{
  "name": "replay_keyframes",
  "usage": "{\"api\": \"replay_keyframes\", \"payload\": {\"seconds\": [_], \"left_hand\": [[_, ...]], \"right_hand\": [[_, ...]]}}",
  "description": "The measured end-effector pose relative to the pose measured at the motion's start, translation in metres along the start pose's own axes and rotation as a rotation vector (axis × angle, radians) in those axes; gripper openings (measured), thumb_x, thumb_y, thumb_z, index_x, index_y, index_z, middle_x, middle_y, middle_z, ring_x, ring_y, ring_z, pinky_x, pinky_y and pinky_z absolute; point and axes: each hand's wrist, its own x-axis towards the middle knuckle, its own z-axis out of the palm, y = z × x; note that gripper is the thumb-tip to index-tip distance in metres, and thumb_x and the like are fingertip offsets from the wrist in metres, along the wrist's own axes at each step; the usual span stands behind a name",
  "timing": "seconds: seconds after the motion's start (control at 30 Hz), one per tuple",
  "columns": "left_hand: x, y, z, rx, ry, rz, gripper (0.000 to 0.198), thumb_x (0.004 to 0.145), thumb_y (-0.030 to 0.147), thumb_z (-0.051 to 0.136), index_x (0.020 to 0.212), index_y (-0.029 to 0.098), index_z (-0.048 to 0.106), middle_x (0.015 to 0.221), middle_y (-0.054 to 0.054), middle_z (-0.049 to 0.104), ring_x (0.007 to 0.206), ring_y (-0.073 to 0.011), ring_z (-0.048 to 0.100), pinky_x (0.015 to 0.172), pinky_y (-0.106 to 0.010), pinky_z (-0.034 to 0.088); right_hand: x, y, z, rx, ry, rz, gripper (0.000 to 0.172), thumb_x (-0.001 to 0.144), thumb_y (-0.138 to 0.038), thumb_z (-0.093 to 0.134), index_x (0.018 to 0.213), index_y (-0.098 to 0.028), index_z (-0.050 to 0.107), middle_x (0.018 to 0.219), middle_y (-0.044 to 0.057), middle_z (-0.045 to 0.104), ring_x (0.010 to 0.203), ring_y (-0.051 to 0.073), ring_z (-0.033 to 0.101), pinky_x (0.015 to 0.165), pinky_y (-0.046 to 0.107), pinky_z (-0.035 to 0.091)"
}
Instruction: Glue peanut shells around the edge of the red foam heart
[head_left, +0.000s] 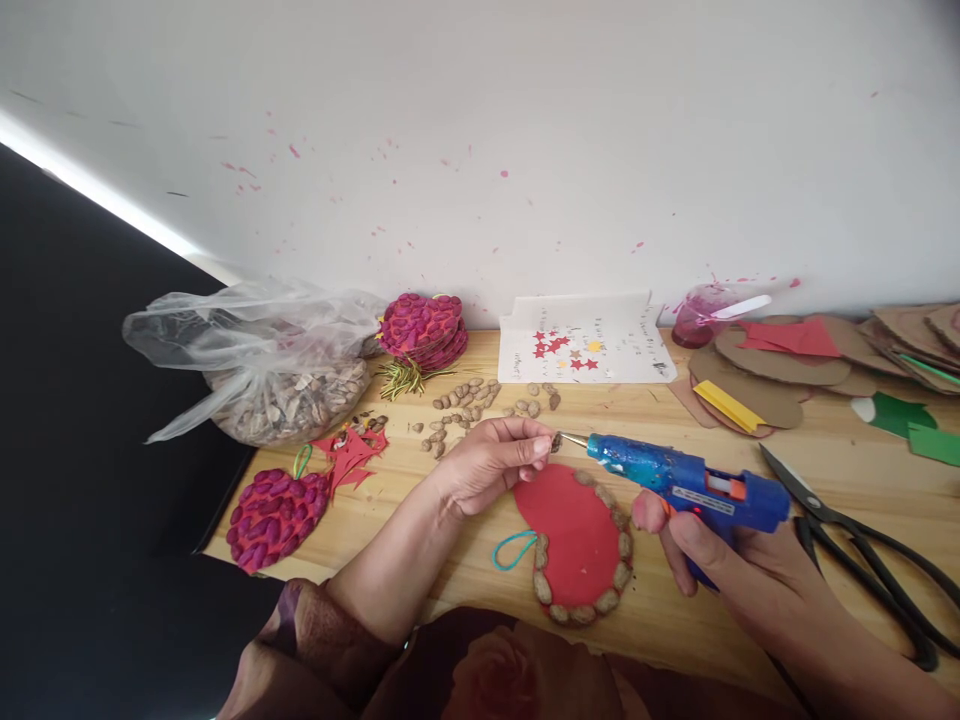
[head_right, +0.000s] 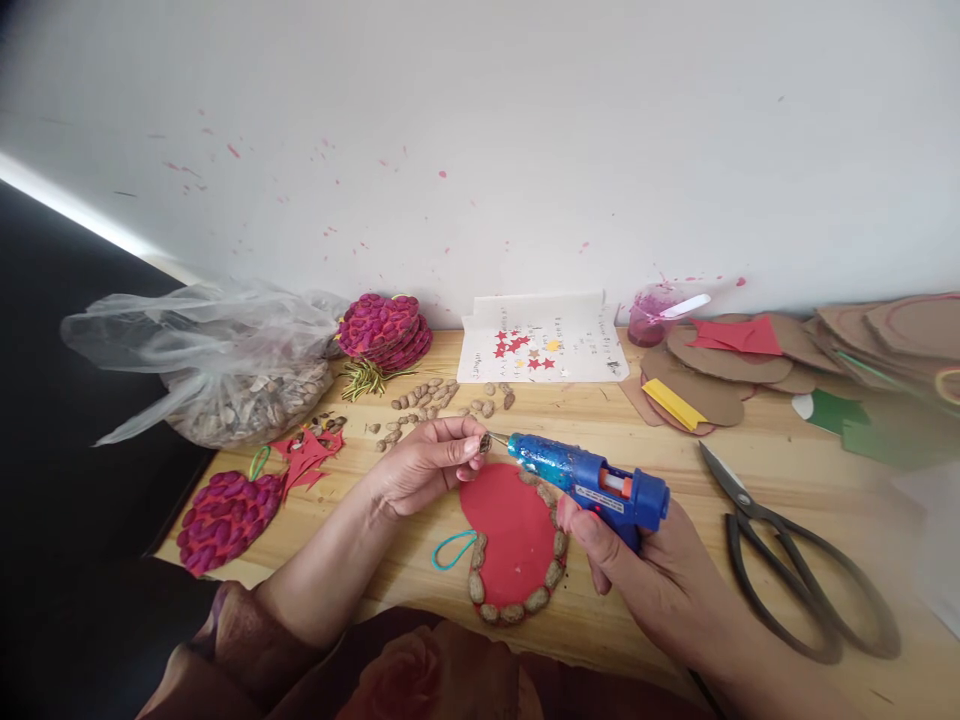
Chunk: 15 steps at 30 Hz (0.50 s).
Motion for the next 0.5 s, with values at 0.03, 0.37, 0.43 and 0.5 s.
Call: {"api": "replay_keyframes", "payload": {"seconds": [0.03, 0.37, 0.43, 0.5], "left_hand": [[0.000, 0.000, 0.000, 0.000, 0.001, 0.000, 0.037, 0.057, 0.028, 0.095, 0.080, 0.011, 0.072, 0.065, -0.001, 0.061, 0.061, -0.0085, 0.053, 0.056, -0.019, 0.035], [0.000, 0.000, 0.001, 0.012, 0.033, 0.024, 0.036, 0.057, 0.029, 0.095, 0.079, 0.011, 0.072, 0.066, -0.001, 0.061, 0.061, -0.0077, 0.052, 0.056, -0.019, 0.034], [0.000, 0.001, 0.001, 0.006, 0.029, 0.034, 0.034, 0.058, 0.028, 0.094, 0.078, 0.011, 0.072, 0.065, -0.002, 0.061, 0.061, -0.0078, 0.051, 0.056, -0.020, 0.034], [0.000, 0.001, 0.001, -0.005, 0.022, 0.042, 0.033, 0.059, 0.028, 0.094, 0.079, 0.011, 0.072, 0.065, -0.002, 0.061, 0.061, -0.0082, 0.051, 0.056, -0.020, 0.034]], "right_hand": [[0.001, 0.005, -0.003, -0.012, -0.038, -0.023, 0.021, 0.093, -0.045, 0.058, 0.085, -0.027, 0.066, 0.068, -0.002, 0.063, 0.046, 0.013, 0.052, 0.046, 0.028, 0.045], [0.003, 0.017, -0.011, -0.064, -0.099, -0.069, 0.016, 0.096, -0.041, 0.055, 0.091, -0.029, 0.064, 0.071, -0.003, 0.062, 0.047, 0.013, 0.055, 0.045, 0.026, 0.047], [0.003, 0.012, -0.008, -0.048, -0.107, -0.066, 0.017, 0.095, -0.042, 0.056, 0.090, -0.028, 0.064, 0.071, -0.002, 0.063, 0.048, 0.013, 0.055, 0.045, 0.027, 0.047], [0.002, 0.006, -0.004, -0.010, -0.087, -0.030, 0.020, 0.094, -0.045, 0.057, 0.089, -0.027, 0.064, 0.074, -0.001, 0.064, 0.048, 0.013, 0.054, 0.046, 0.028, 0.046]]}}
